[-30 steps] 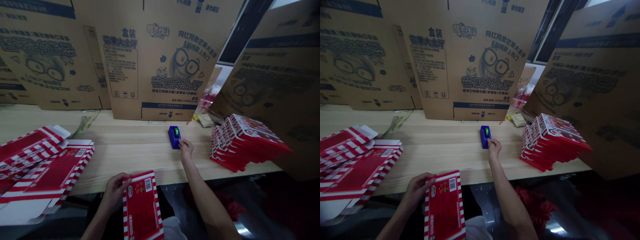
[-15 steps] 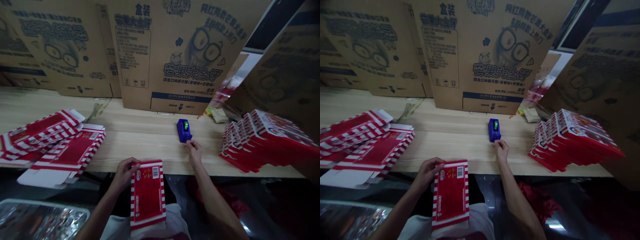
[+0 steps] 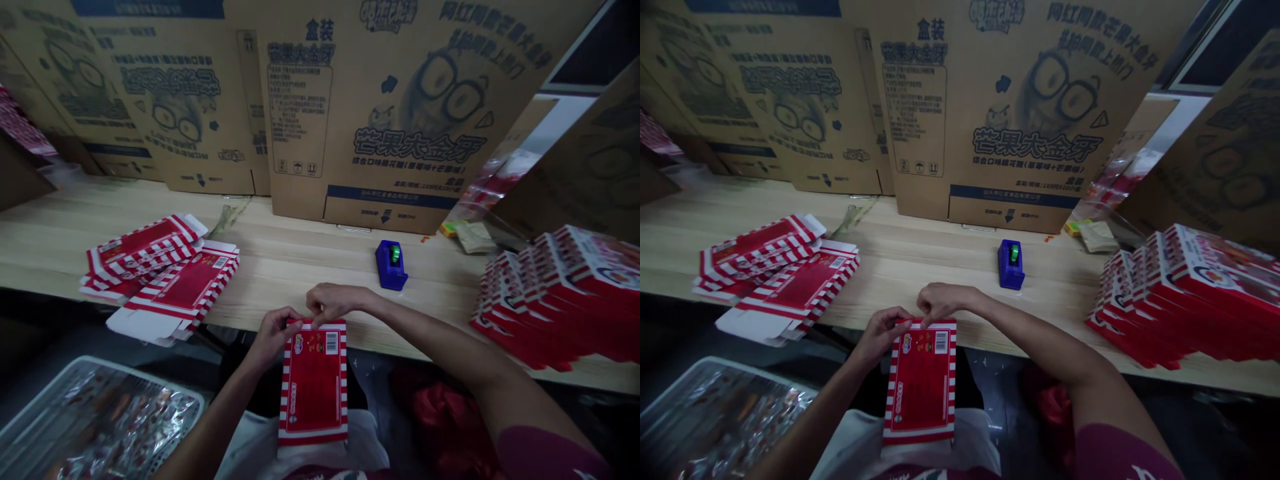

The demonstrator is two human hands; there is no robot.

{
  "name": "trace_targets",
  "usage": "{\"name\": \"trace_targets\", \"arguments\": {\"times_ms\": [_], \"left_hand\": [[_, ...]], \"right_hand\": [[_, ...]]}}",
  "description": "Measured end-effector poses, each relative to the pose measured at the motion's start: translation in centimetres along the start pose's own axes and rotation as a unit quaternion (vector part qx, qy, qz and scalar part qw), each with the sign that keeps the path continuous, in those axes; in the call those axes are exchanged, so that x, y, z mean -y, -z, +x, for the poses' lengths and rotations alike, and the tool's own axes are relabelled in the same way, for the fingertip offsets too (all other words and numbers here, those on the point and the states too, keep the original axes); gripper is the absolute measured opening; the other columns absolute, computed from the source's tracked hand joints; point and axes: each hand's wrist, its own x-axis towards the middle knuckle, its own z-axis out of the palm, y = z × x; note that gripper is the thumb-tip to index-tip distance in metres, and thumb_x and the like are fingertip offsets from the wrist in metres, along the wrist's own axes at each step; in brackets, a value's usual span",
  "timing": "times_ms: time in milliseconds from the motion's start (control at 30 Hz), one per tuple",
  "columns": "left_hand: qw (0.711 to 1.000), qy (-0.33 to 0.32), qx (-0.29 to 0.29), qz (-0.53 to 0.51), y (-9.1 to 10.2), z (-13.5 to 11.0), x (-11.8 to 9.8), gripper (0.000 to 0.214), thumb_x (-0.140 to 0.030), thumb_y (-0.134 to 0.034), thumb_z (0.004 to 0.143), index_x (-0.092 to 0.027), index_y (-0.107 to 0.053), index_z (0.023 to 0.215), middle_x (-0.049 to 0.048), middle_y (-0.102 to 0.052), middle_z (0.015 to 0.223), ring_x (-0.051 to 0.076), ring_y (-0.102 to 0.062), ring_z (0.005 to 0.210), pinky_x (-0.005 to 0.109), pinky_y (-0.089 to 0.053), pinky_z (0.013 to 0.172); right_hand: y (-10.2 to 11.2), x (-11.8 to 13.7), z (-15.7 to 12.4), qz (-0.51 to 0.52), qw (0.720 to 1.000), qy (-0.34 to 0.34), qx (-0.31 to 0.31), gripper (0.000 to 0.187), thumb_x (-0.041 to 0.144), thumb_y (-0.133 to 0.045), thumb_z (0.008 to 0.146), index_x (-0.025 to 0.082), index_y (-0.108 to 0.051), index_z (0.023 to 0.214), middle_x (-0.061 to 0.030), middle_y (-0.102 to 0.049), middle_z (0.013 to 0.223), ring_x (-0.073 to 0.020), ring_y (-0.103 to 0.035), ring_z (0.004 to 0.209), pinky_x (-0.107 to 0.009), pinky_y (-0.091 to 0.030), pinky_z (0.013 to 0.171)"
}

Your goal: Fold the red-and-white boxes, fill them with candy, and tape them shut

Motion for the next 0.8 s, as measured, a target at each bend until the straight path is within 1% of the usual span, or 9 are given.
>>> {"name": "trace_targets", "arguments": {"times_ms": [100, 200, 267, 333, 433, 533, 633, 700, 800], "left_hand": [[1.0, -0.002, 0.002, -0.001, 0.2, -0.4, 0.0, 0.026, -0.037, -0.074, 0.068, -0.013, -0.063, 0.074, 0.0017, -0.066, 0.068, 0.014, -0.057, 0.059, 0.024, -0.043, 0.057], [0.999, -0.018, 0.029, 0.004, 0.5, -0.6, -0.4, 0.024, -0.036, -0.072, 0.072, -0.013, -0.064, 0.078, 0.0033, -0.067, 0.073, 0.014, -0.058, 0.063, 0.024, -0.045, 0.061], [0.998, -0.035, 0.052, 0.032, 0.6, -0.7, -1.3, 0.025, -0.036, -0.07, 0.073, -0.013, -0.066, 0.08, 0.0048, -0.068, 0.077, 0.016, -0.06, 0.068, 0.026, -0.046, 0.064], [0.991, -0.058, 0.067, 0.096, 1.0, -0.8, -2.5, 0.025, -0.035, -0.07, 0.073, -0.013, -0.069, 0.084, 0.0064, -0.07, 0.081, 0.018, -0.061, 0.076, 0.027, -0.047, 0.07], [0.97, -0.083, 0.074, 0.218, 1.6, -0.9, -4.6, 0.029, -0.031, -0.074, 0.068, -0.015, -0.073, 0.092, 0.0062, -0.072, 0.085, 0.019, -0.061, 0.078, 0.027, -0.046, 0.072], [0.955, -0.049, 0.116, 0.269, 2.4, -1.3, -6.6, 0.025, -0.031, -0.073, 0.068, -0.015, -0.074, 0.087, 0.0034, -0.07, 0.074, 0.015, -0.057, 0.062, 0.023, -0.042, 0.057], [0.966, -0.015, 0.136, 0.221, 4.1, -1.9, -8.4, 0.024, -0.033, -0.073, 0.07, -0.014, -0.071, 0.084, 0.0022, -0.067, 0.07, 0.013, -0.057, 0.059, 0.022, -0.041, 0.054], [0.985, -0.015, 0.069, 0.154, 6.4, -2.2, -9.3, 0.026, -0.032, -0.076, 0.067, -0.014, -0.069, 0.085, 0.0022, -0.067, 0.072, 0.013, -0.059, 0.061, 0.022, -0.044, 0.055], [0.984, -0.064, -0.164, 0.035, 11.8, -2.6, -10.6, 0.031, -0.029, -0.08, 0.058, -0.014, -0.067, 0.081, 0.0001, -0.066, 0.067, 0.011, -0.057, 0.052, 0.021, -0.045, 0.05]], "right_hand": [[-0.7, 0.3, -0.7, 0.02, 0.996, -0.061, -0.066, 0.032, 0.043, -0.076, 0.067, 0.015, -0.061, 0.07, 0.0022, -0.058, 0.062, -0.0114, -0.049, 0.06, -0.023, -0.031, 0.056], [-1.1, 0.1, -1.7, 0.179, 0.976, -0.092, -0.081, 0.043, 0.044, -0.081, 0.058, 0.014, -0.062, 0.084, 0.0017, -0.063, 0.069, -0.0122, -0.054, 0.062, -0.022, -0.036, 0.056], [-1.5, -0.2, -2.1, 0.324, 0.941, -0.096, -0.033, 0.043, 0.045, -0.081, 0.057, 0.013, -0.062, 0.079, 0.0032, -0.062, 0.064, -0.0104, -0.053, 0.057, -0.021, -0.037, 0.054], [-2.1, -0.5, -2.4, 0.456, 0.884, -0.096, 0.008, 0.04, 0.045, -0.08, 0.058, 0.013, -0.061, 0.071, 0.0051, -0.059, 0.057, -0.0078, -0.05, 0.051, -0.019, -0.037, 0.051], [-3.0, -0.6, -2.4, 0.58, 0.809, -0.096, 0.016, 0.038, 0.041, -0.081, 0.057, 0.012, -0.059, 0.067, 0.006, -0.058, 0.054, -0.0053, -0.048, 0.044, -0.016, -0.034, 0.045], [-3.6, -0.1, -2.2, 0.628, 0.774, -0.084, 0.01, 0.033, 0.034, -0.082, 0.058, 0.01, -0.061, 0.065, 0.004, -0.06, 0.053, -0.0051, -0.049, 0.042, -0.015, -0.035, 0.042], [-3.7, 0.3, -2.0, 0.654, 0.752, -0.077, -0.041, 0.026, 0.027, -0.081, 0.06, 0.009, -0.066, 0.072, -0.0009, -0.066, 0.061, -0.0083, -0.057, 0.051, -0.017, -0.043, 0.05], [-3.7, -0.4, -2.0, 0.674, 0.722, -0.075, -0.137, 0.024, 0.024, -0.08, 0.064, 0.011, -0.068, 0.081, -0.0031, -0.07, 0.073, -0.0112, -0.062, 0.062, -0.02, -0.048, 0.059], [-3.6, -3.3, -2.5, 0.678, 0.655, -0.099, -0.32, 0.016, 0.024, -0.077, 0.069, 0.017, -0.069, 0.081, -0.0021, -0.069, 0.073, -0.0114, -0.061, 0.059, -0.022, -0.05, 0.057]]}}
